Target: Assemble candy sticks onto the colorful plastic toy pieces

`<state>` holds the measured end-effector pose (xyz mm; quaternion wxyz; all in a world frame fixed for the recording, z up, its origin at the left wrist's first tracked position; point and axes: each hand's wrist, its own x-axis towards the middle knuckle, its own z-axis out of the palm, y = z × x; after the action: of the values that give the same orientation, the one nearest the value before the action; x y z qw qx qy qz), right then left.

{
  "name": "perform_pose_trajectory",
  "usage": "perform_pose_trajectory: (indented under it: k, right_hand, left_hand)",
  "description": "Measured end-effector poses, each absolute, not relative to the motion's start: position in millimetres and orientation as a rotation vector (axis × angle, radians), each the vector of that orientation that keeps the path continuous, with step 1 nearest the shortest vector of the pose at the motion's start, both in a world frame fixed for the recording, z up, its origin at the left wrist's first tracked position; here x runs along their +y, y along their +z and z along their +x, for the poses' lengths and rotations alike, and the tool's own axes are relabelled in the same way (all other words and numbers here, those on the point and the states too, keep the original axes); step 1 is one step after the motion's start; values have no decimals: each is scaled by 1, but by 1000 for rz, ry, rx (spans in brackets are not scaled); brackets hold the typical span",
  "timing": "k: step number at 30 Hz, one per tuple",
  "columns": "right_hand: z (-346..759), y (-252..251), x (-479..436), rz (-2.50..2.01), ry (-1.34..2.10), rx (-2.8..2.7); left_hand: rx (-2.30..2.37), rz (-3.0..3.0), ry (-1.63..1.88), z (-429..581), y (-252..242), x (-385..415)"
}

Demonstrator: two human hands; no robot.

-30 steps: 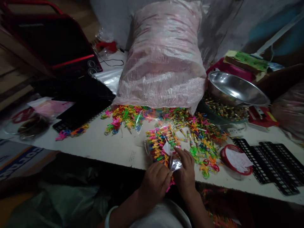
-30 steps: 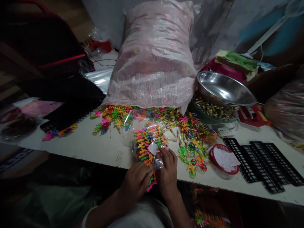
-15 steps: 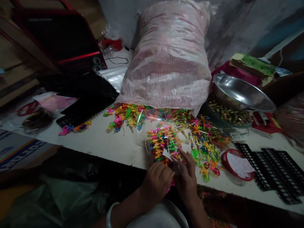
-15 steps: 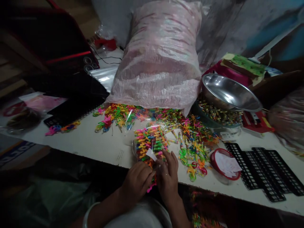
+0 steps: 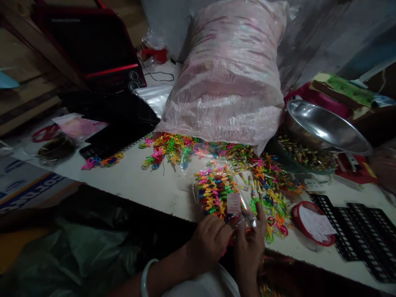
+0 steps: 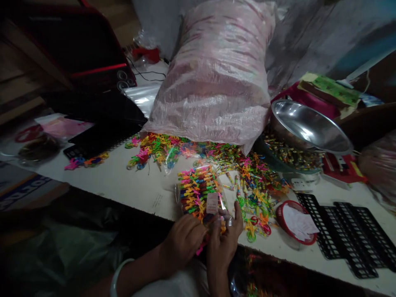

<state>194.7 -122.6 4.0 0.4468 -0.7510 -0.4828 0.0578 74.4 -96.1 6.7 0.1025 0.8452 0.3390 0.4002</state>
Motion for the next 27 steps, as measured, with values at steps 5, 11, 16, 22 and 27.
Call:
perform_pose_trajectory:
  k: [5,11,16,22,27]
  right_hand:
    - [207,-3,-127,-1867,72,-1458]
    - [237,-4,-145,-1753,20,-1720]
    - [273,2,-168,-1565,69,-1917]
    - [274,-4,-187,-1476,186,-1913]
    - [259,-10,-189,-1511,171,-1816]
  left_hand:
    - [1032,2474,1237,72,4,-95]
    - [965,2453,1159,63,-1,-99]
    - [969,2434,984,42,-2,-110]
    - [1046,2315,932,18,-11,-127]
    - [1189,2139,961,11,-22,-133]
